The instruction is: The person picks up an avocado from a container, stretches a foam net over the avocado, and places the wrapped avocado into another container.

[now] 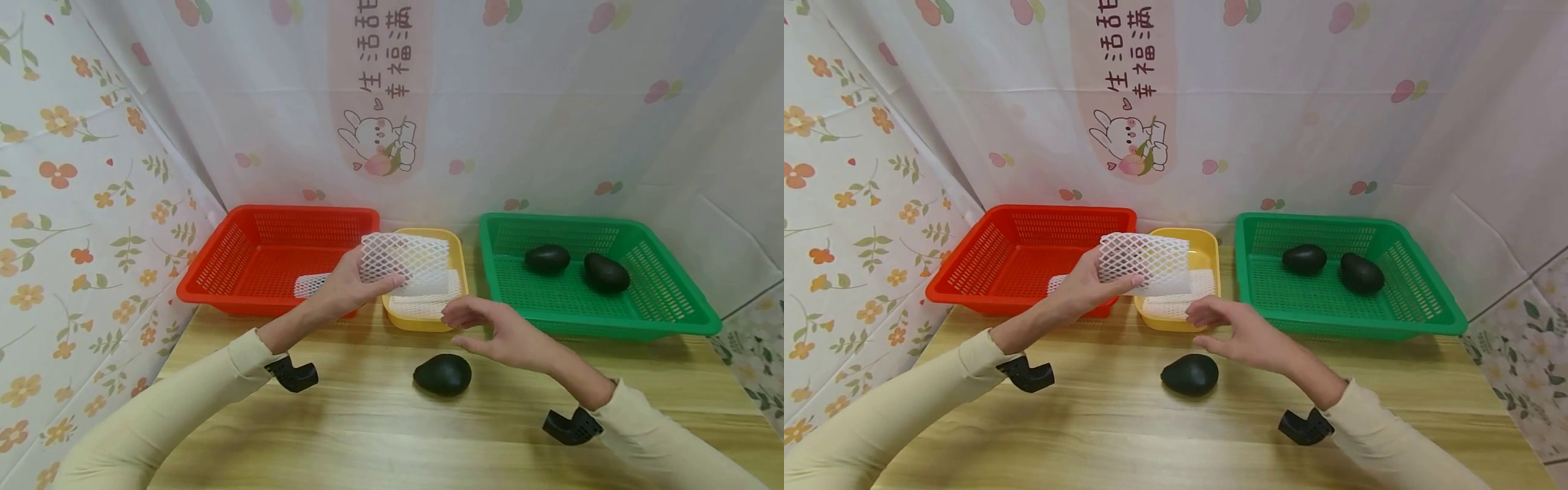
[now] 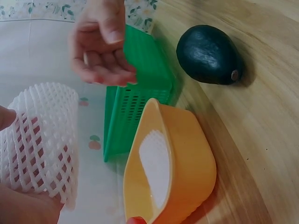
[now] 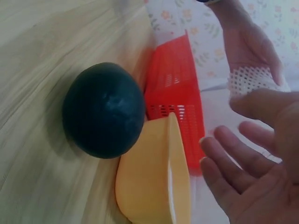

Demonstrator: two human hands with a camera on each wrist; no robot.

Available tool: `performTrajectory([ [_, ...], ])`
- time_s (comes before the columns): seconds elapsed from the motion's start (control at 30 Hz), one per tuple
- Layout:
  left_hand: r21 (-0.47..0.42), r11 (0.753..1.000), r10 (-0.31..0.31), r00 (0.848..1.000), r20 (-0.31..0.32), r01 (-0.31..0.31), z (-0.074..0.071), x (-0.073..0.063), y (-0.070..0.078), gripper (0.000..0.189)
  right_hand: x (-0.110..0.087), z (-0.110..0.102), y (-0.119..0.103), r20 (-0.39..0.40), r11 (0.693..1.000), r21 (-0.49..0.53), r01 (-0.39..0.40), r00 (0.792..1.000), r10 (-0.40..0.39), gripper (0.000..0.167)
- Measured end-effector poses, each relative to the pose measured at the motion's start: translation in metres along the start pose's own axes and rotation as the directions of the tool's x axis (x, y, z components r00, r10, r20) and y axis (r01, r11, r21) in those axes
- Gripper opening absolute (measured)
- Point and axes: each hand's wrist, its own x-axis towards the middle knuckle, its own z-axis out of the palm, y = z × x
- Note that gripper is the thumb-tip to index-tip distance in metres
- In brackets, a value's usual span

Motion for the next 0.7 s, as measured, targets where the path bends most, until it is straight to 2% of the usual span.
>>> performTrajectory([
  [0.13, -0.001, 1.000, -0.010, 1.000, -0.005, 0.010, 0.000, 0.000, -0.001, 0.058, -0.001, 0.002, 0.001, 0.115, 0.994, -0.112, -0.004, 0.993, 0.017, 0.043],
  [0.27, 0.007, 1.000, -0.026, 1.000, -0.010, 0.026, 0.000, 0.000, -0.003, 0.059, -0.002, 0.005, 0.001, 0.203, 0.985, -0.169, -0.016, 0.978, 0.051, 0.044],
  [0.47, 0.020, 0.999, -0.033, 0.999, -0.009, 0.033, 0.000, 0.001, -0.003, 0.058, -0.002, 0.009, 0.001, 0.286, 0.972, -0.234, -0.023, 0.954, 0.091, 0.054],
  [0.7, 0.026, 0.999, -0.047, 0.999, -0.013, 0.047, 0.000, 0.001, -0.004, 0.059, 0.000, 0.014, 0.004, 0.363, 0.964, -0.264, 0.034, 0.929, 0.067, 0.065],
])
